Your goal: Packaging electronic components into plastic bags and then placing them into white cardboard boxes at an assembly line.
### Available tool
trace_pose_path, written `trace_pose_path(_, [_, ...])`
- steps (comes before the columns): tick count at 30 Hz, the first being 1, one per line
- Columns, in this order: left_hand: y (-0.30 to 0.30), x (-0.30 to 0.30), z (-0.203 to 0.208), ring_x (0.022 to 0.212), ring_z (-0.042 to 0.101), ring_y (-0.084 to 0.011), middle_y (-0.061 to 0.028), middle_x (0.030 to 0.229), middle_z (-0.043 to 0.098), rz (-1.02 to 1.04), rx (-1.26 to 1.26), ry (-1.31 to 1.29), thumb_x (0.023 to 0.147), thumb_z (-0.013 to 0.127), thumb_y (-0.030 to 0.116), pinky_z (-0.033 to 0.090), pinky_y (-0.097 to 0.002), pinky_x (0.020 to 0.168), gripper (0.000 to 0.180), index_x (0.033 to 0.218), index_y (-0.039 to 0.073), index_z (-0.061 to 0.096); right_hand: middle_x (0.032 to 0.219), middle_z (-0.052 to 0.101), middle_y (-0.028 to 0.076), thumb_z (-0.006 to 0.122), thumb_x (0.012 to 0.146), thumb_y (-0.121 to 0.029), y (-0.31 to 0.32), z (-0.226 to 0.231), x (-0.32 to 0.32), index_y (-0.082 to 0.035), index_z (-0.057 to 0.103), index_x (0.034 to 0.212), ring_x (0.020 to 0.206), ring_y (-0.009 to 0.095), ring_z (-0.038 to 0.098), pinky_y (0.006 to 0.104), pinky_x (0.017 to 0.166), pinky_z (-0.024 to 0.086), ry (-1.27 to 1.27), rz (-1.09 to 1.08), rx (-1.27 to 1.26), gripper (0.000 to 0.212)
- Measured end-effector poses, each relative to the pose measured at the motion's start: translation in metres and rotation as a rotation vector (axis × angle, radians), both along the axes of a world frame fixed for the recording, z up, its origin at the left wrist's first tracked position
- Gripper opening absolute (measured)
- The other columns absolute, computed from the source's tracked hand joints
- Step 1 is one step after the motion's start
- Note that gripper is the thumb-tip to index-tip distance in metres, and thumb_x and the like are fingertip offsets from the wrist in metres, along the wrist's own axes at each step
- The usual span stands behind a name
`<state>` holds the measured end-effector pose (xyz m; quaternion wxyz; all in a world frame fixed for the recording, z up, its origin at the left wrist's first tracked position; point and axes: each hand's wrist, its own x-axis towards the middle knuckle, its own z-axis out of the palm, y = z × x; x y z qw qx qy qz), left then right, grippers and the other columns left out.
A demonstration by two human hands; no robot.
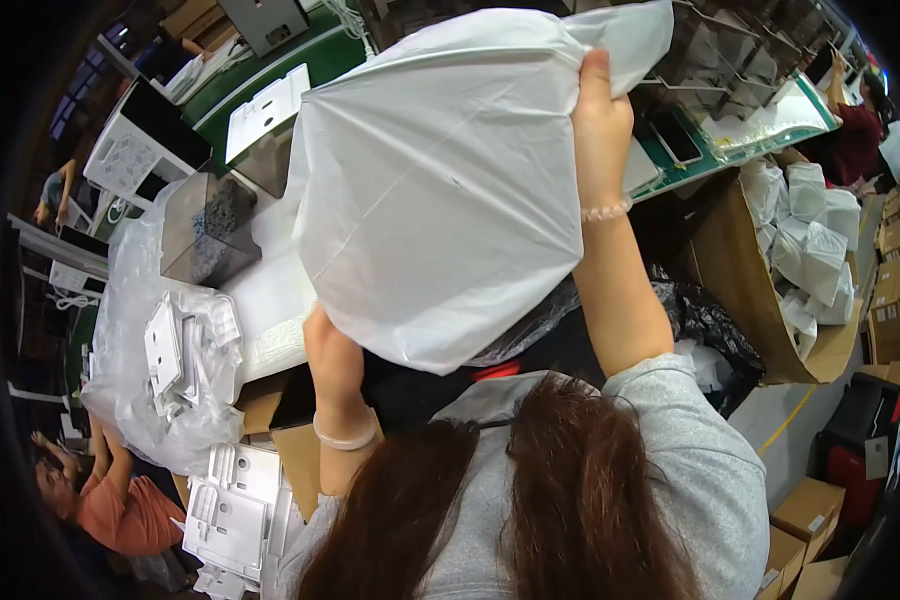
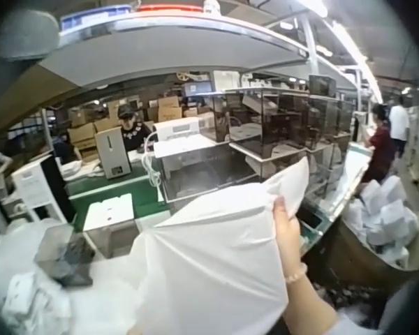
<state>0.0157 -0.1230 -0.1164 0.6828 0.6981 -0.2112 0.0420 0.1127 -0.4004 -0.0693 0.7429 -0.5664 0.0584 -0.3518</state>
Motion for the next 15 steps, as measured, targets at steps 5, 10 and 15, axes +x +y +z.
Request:
trace_pose_path(5, [-0.016, -0.001, 0.016, 0.084, 0.065, -0.0257, -0.0153, 0.094, 0.067, -0.189, 0.095, -0.203, 0.077, 0.066, 0.005, 0.049, -0.0324, 0.075, 0.022, 0.097, -0.005, 0.064, 0.092, 0.065, 0.005, 0.048, 0.097, -0.046, -0.008, -0.030, -0.028, 0.003, 0.062, 0.102, 0.074, 0.012, 0.061, 0.0253, 0.067, 0.050, 0.060, -0.147, 0.034, 0.050])
trace_pose_path(10, [-0.034, -0.005, 0.023, 0.076, 0.065, -0.0211, -0.0132, 0.088, 0.068, -0.312, 0.101, -0.277, 0.081, 0.067, 0.004, 0.049, -0.0287, 0.069, 0.018, 0.096, -0.006, 0.064, 0.095, 0.065, 0.008, 0.051, 0.097, -0.043, -0.014, -0.046, -0.056, 0.007, 0.062, 0.104, 0.080, 0.012, 0.060, 0.0257, 0.070, 0.049, 0.175, -0.230, 0.064, 0.052])
trace_pose_path(15, [-0.036, -0.005, 0.011, 0.075, 0.061, -0.0182, -0.0131, 0.083, 0.066, -0.298, -0.036, -0.041, 0.091, 0.059, 0.009, 0.047, -0.0257, 0.069, 0.016, 0.094, -0.006, 0.061, 0.094, 0.064, 0.008, 0.052, 0.095, -0.044, -0.030, -0.028, -0.076, 0.009, 0.062, 0.104, 0.081, 0.012, 0.058, 0.0267, 0.070, 0.047, 0.061, -0.478, 0.018, 0.055])
